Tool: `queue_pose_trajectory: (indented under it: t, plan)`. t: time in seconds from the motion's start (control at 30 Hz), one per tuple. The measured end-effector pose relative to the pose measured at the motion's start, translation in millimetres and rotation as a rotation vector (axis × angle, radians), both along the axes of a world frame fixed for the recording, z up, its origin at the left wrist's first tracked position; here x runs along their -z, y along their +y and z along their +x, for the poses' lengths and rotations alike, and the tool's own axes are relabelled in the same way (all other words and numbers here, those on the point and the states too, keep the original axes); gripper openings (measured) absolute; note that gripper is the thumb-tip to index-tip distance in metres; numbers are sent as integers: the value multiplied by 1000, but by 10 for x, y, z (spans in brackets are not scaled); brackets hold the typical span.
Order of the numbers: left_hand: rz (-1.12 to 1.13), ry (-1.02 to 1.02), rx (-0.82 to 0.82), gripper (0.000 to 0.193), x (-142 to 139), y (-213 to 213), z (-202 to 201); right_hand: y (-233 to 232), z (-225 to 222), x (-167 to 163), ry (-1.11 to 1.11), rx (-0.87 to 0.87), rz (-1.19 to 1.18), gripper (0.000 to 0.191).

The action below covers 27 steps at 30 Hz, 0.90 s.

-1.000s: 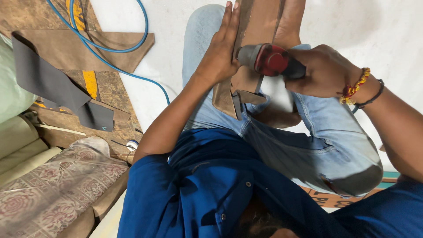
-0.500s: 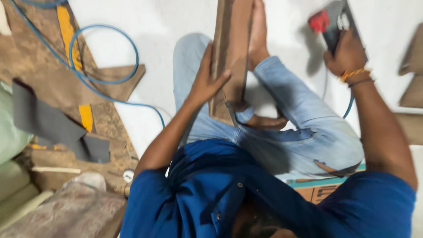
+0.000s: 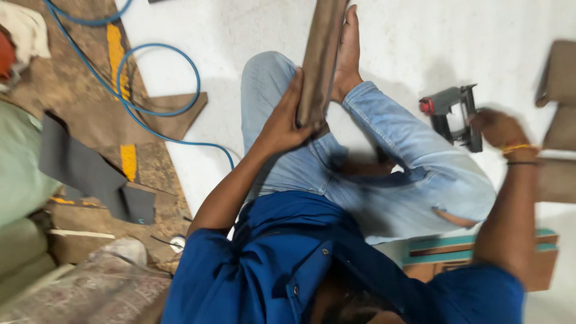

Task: The person sits on the floor and wraps a brown fabric cover around a wooden panel, folding the fabric edges over the board. They use a pneumatic staple gun to fasten the fabric to the panel, pressing and smoothing the cover as they work around it.

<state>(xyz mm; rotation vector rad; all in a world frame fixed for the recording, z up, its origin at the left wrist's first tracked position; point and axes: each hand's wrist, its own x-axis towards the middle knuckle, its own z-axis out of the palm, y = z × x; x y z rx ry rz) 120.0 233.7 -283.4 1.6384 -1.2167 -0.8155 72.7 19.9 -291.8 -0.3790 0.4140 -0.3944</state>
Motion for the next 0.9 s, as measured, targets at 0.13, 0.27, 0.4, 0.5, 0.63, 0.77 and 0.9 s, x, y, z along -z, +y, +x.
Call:
queue_pose_trajectory:
  t: [0.13,0.27,0.4,0.5,0.63,0.77,0.9]
  plan:
    - [-32,-47,-213,104,-28,-141,-7,67,-320,-568,134,32,17,68]
    - [-147,61,-194,102,75,-158,-66,140,-774,-840,606,-10,-807,57]
    - [-147,316,-143,105,151,-70,48,481,-503,-449,677,55,-1111,38]
    - [-160,53,-126,108,159,14,168,834,-161,-30,700,218,-1104,27]
    - [-112,186,-111,109,189,71,275,1111,45,152,753,339,-1207,22]
    - [-125,349,-107,109,234,113,399,1150,76,61,733,327,-988,16]
    - [-121,94,-90,105,248,208,526,1163,200,15,803,379,-1193,17]
